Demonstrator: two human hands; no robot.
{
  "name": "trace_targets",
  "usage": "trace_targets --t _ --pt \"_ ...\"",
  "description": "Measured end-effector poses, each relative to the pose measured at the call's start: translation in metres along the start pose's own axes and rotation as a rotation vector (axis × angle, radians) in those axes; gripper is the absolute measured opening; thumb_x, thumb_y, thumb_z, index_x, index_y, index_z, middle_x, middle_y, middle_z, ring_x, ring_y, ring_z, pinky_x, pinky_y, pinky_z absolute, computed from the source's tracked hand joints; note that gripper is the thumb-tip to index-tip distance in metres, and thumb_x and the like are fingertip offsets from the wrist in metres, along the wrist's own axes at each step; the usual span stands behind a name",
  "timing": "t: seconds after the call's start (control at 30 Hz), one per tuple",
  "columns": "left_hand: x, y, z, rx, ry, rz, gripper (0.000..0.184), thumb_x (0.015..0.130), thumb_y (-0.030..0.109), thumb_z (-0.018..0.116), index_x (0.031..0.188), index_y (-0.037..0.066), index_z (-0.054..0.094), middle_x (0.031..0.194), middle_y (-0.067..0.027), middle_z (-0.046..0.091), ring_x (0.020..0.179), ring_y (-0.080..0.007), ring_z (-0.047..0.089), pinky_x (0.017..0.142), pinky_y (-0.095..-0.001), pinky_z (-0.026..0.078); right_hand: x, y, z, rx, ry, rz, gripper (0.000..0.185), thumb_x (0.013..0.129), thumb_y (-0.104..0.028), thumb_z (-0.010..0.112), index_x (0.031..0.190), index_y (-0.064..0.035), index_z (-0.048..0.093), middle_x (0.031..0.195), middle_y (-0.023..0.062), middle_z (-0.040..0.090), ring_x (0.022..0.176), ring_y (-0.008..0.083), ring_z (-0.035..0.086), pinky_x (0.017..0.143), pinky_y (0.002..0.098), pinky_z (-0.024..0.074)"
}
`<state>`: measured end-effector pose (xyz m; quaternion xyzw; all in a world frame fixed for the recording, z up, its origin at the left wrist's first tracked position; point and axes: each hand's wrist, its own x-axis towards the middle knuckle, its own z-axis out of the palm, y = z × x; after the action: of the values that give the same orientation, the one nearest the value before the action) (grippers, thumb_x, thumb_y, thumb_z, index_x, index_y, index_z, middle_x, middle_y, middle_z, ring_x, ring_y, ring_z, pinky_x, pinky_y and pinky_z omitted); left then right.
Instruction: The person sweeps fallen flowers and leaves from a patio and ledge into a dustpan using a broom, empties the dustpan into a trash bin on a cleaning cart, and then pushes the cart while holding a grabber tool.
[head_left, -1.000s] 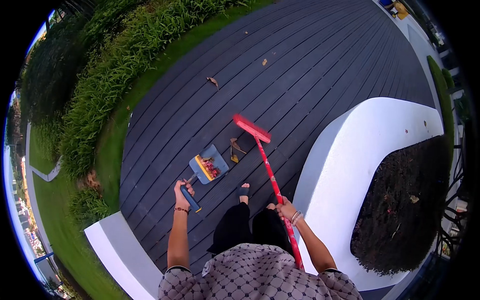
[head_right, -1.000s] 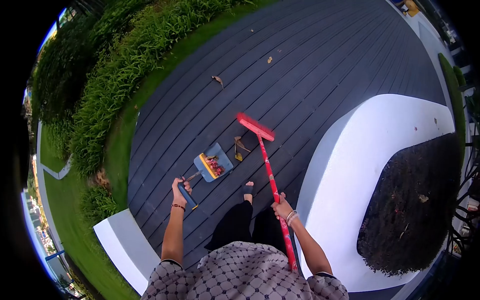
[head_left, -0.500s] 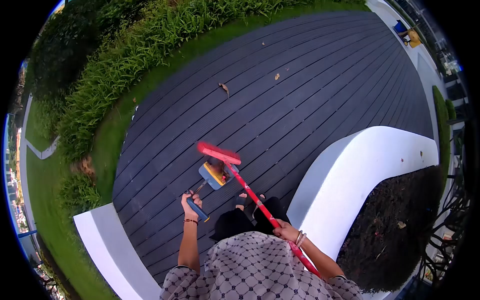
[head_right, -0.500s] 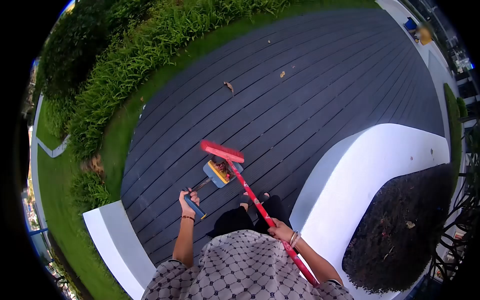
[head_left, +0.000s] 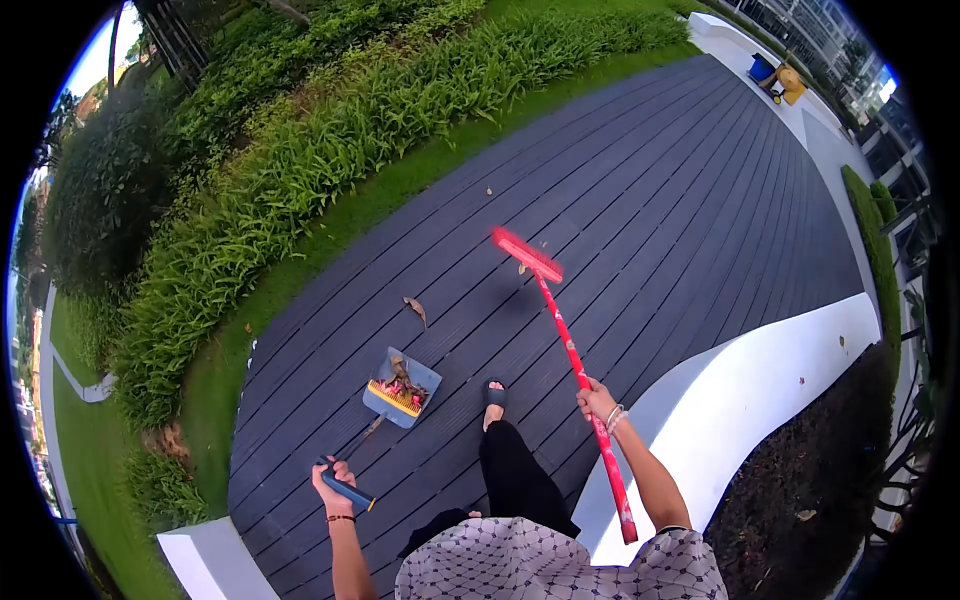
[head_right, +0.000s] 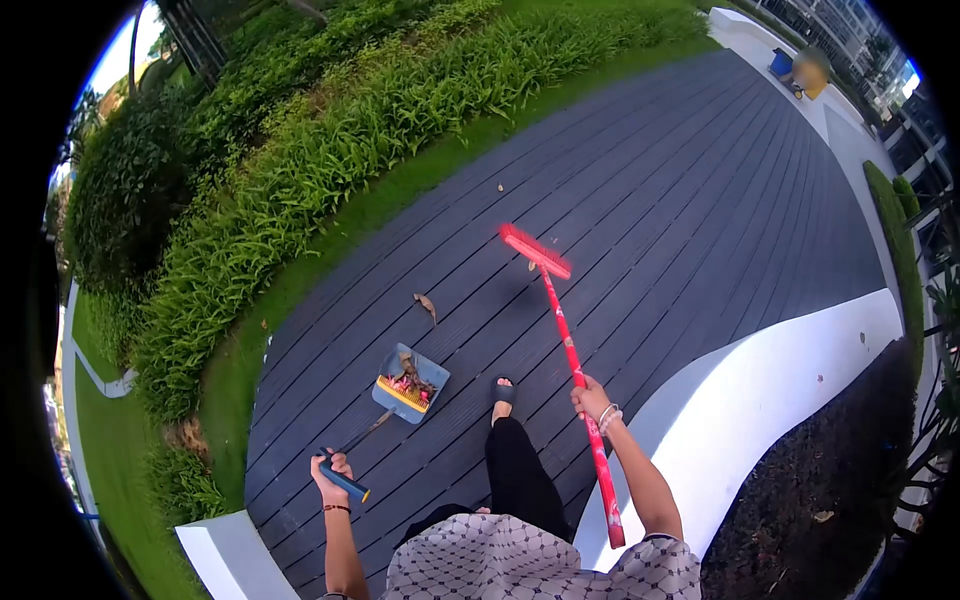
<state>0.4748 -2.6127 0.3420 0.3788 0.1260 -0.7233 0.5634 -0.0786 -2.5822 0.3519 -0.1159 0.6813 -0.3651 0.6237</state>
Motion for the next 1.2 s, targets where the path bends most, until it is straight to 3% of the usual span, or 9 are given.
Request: trace_targets --t 0.17,0.37,0.43,0.67,0.8,0.93,1.0,1.1,1.2 --pt "0.079 -0.001 0.095 0.220 0.213 -0.036 0.012 0.068 0.017 0.051 0.078 0.012 0.053 0.069 -0.0062 0.051 0.047 -0.0105 0.041 0.042 -0.0222 0.036 0.177 -0.103 -0.031 -0.072 0.196 -0.056 0.025 0.078 -0.005 0.045 0.103 -0.0036 0.042 0.057 0.0031 0.045 0.038 0.0123 0.043 0.034 0.0278 0.0381" --pt "0.180 0.021 0.166 0.291 0.322 -0.042 0.012 0.068 0.017 0.050 0.077 0.010 0.052 0.067 -0.0060 0.049 0.045 -0.0106 0.038 0.041 -0.0213 0.033 0.337 -0.127 -0.033 -0.209 0.322 -0.004 0.027 0.079 -0.011 0.047 0.100 0.0009 0.037 0.058 0.0122 0.051 0.041 0.0212 0.052 0.037 0.0339 0.0423" --pt "0.211 0.030 0.180 0.233 0.315 -0.096 0.012 0.068 0.017 0.050 0.076 0.009 0.052 0.067 -0.0059 0.049 0.045 -0.0106 0.038 0.041 -0.0211 0.033 0.331 -0.124 -0.005 -0.446 0.308 0.126 0.031 0.079 -0.010 0.048 0.102 0.0031 0.033 0.058 0.0139 0.052 0.043 0.0229 0.054 0.039 0.0357 0.0447" --pt "0.277 0.040 0.201 0.254 0.296 -0.156 0.012 0.066 0.017 0.050 0.072 0.006 0.053 0.063 -0.0058 0.048 0.045 -0.0104 0.040 0.040 -0.0198 0.033 0.168 -0.054 0.071 -0.626 -0.112 0.266 0.037 0.079 -0.014 0.051 0.106 -0.0014 0.030 0.068 0.0169 0.056 0.051 0.0261 0.061 0.045 0.0373 0.0498" --pt "0.276 0.050 0.202 0.314 0.347 -0.199 0.009 0.066 0.017 0.050 0.073 0.010 0.049 0.062 -0.0056 0.049 0.042 -0.0119 0.038 0.039 -0.0222 0.032 0.109 -0.085 0.113 -0.280 -0.360 0.514 0.052 0.077 -0.011 0.050 0.124 -0.0052 0.029 0.060 0.0011 0.044 0.042 0.0116 0.045 0.037 0.0272 0.0413" --pt "0.290 0.057 0.209 0.292 0.378 -0.191 0.009 0.065 0.017 0.049 0.072 0.011 0.048 0.061 -0.0052 0.047 0.042 -0.0126 0.037 0.039 -0.0229 0.030 0.068 -0.139 0.129 -0.158 -0.485 0.629 0.058 0.076 -0.007 0.050 0.130 -0.0089 0.029 0.061 -0.0009 0.043 0.042 0.0076 0.040 0.036 0.0227 0.0363" --pt "0.288 0.062 0.210 0.283 0.418 -0.202 0.010 0.065 0.017 0.049 0.072 0.011 0.048 0.061 -0.0048 0.047 0.041 -0.0126 0.037 0.039 -0.0231 0.029 0.063 -0.161 0.145 -0.181 -0.417 0.566 0.057 0.076 -0.006 0.050 0.129 -0.0086 0.029 0.061 -0.0008 0.043 0.041 0.0076 0.040 0.036 0.0229 0.0366" --pt "0.282 0.074 0.224 0.272 0.391 -0.220 0.009 0.064 0.015 0.050 0.072 0.010 0.050 0.061 -0.0040 0.048 0.041 -0.0120 0.037 0.039 -0.0229 0.031 0.097 -0.189 0.166 -0.170 -0.271 0.424 0.031 0.077 -0.005 0.046 0.106 -0.0090 0.036 0.059 -0.0012 0.039 0.039 0.0072 0.037 0.033 0.0239 0.0342" --pt "0.278 0.087 0.221 0.299 0.375 -0.215 0.010 0.065 0.015 0.050 0.074 0.010 0.049 0.061 -0.0043 0.047 0.041 -0.0122 0.036 0.038 -0.0231 0.031 0.166 -0.178 0.184 -0.279 -0.155 0.370 0.033 0.077 -0.006 0.048 0.107 -0.0092 0.033 0.060 -0.0004 0.040 0.039 0.0079 0.038 0.033 0.0245 0.0352"
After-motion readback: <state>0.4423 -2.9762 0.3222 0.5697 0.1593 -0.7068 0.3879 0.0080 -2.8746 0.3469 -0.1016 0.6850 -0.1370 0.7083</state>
